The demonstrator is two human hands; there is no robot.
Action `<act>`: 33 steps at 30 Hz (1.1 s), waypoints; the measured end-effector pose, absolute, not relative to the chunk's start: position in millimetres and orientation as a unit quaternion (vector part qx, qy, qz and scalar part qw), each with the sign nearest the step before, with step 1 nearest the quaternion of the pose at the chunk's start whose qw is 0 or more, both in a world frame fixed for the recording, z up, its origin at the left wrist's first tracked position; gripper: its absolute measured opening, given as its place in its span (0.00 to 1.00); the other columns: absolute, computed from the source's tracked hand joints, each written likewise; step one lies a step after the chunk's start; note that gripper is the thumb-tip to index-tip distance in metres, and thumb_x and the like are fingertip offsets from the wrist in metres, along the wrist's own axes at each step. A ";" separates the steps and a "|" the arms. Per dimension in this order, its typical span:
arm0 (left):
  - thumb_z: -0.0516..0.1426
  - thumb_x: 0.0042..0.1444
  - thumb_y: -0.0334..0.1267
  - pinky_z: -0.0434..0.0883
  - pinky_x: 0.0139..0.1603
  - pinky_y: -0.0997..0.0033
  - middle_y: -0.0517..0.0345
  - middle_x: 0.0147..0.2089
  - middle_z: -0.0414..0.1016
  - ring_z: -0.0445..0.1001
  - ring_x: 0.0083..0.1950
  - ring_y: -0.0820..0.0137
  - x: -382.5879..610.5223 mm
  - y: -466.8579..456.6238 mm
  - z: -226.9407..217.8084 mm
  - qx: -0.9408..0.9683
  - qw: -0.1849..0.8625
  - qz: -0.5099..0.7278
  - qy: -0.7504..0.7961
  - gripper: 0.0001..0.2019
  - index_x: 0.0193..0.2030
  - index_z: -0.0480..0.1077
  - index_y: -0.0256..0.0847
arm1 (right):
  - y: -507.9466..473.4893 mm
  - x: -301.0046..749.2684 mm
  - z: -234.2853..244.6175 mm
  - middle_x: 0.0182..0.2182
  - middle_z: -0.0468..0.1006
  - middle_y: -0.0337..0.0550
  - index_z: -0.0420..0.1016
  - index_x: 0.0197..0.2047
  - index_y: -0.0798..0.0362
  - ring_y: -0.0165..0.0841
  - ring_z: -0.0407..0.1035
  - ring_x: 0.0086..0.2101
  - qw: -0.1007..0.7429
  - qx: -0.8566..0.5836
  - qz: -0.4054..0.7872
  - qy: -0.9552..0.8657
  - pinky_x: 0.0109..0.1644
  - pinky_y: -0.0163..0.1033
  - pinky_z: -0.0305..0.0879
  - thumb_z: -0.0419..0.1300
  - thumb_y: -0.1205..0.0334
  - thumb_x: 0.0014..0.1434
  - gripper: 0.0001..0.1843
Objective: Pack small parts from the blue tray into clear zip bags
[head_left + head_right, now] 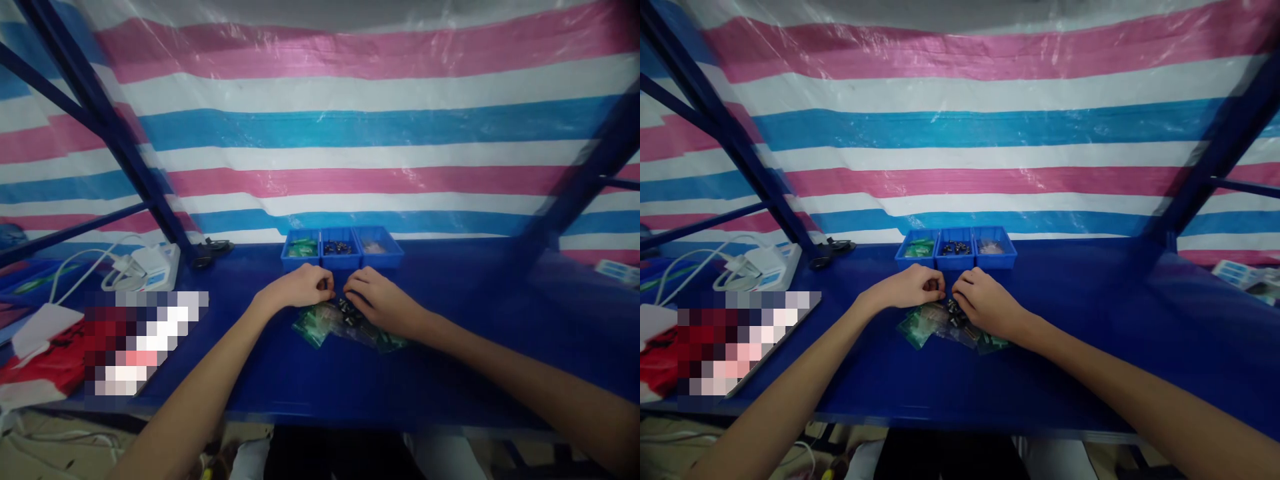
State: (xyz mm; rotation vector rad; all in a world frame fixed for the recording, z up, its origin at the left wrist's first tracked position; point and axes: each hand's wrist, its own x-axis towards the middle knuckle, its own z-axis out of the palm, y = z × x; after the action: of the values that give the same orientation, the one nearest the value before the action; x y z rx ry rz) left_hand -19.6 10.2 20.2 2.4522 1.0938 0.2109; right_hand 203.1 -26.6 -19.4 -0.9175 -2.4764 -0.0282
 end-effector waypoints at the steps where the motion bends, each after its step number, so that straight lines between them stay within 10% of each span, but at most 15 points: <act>1: 0.58 0.58 0.40 0.61 0.29 0.73 0.57 0.31 0.75 0.69 0.30 0.71 -18.5 9.6 20.4 0.888 0.220 0.077 0.397 0.08 0.37 0.75 0.38 | -25.4 203.1 -21.1 0.39 0.77 0.51 0.77 0.42 0.56 0.41 0.68 0.42 0.248 -0.339 -0.007 -0.908 0.48 0.47 0.66 0.51 0.67 0.70 0.13; 33: 0.50 0.64 0.30 0.61 0.35 0.71 0.59 0.32 0.72 0.68 0.32 0.71 -13.9 14.8 3.2 0.901 0.141 0.181 0.369 0.08 0.36 0.68 0.39 | -18.8 206.7 -22.8 0.42 0.80 0.50 0.76 0.46 0.55 0.42 0.71 0.43 0.266 -0.421 0.042 -0.866 0.48 0.47 0.66 0.53 0.66 0.68 0.10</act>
State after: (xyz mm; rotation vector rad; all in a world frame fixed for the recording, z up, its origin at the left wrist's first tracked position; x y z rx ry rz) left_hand -13.9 14.8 3.2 2.5998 1.0664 0.5219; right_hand 206.7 -18.8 -22.8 -1.1381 -2.3387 0.1127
